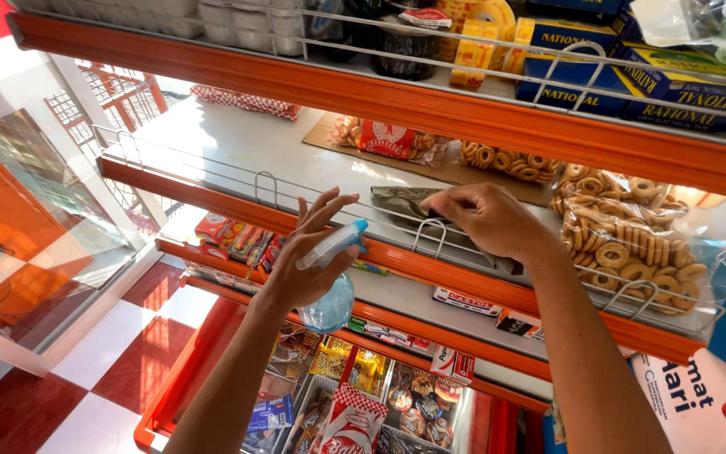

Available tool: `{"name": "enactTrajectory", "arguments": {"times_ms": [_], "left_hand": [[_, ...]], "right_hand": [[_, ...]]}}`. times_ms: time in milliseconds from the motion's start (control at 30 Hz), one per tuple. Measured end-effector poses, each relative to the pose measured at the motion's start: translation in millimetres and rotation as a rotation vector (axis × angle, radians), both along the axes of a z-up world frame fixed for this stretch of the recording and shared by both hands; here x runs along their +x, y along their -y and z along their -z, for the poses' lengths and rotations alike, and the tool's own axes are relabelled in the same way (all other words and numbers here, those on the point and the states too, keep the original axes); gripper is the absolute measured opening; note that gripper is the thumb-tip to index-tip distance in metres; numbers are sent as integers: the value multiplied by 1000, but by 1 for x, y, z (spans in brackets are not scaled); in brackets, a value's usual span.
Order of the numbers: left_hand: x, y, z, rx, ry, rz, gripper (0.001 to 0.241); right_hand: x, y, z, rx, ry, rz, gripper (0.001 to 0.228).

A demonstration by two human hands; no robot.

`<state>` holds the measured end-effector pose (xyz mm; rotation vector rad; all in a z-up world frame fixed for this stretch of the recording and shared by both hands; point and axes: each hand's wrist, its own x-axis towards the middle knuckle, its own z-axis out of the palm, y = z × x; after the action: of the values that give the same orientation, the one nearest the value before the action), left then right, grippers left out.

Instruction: The person scans bread and snack packages with a handheld scanner, places the items on shelves, and then cleans a shelf surface using a spray bottle and a cloth.

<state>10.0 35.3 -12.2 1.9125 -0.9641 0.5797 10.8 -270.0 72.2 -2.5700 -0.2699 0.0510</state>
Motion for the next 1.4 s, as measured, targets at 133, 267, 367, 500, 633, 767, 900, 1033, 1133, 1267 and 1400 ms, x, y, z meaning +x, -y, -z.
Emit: {"name": "enactTrajectory", "arguments": {"times_ms": [133,267,367,500,633,767,900,1033,1133,1267,1400], "left_hand": [[-3,1,-4,-2,-3,-26,24],[-6,2,-8,-7,-37,-23,21],[-9,3,-9,6,-52,-37,18],[-17,8,-15,-5,-73,-34,16],[-18,6,-11,-3,-71,-70,19],[-11,-4,0,14,-72,-68,28],[3,-38,5,-26,14,-234,37],[11,-67,10,-21,-68,-322,40],[21,-79,11,-27,-96,-292,44],[24,-90,17,-32,-79,-240,41],[20,-98,6,-80,-149,-166,35]], "right_hand": [[14,-4,-24,29,44,-218,51],[34,-27,-30,-385,34,-259,68],[51,-51,-32,-530,-22,-201,58],[74,-94,-25,-571,60,-278,60],[73,-111,-18,-377,215,-325,51],[51,-84,-29,-454,54,-248,36],[48,-71,-27,-483,48,-265,35],[61,-86,-23,-365,128,-304,33],[72,-116,-26,-332,112,-296,35],[106,-164,-22,-364,138,-379,38],[161,-219,-5,-293,166,-443,37]]}}
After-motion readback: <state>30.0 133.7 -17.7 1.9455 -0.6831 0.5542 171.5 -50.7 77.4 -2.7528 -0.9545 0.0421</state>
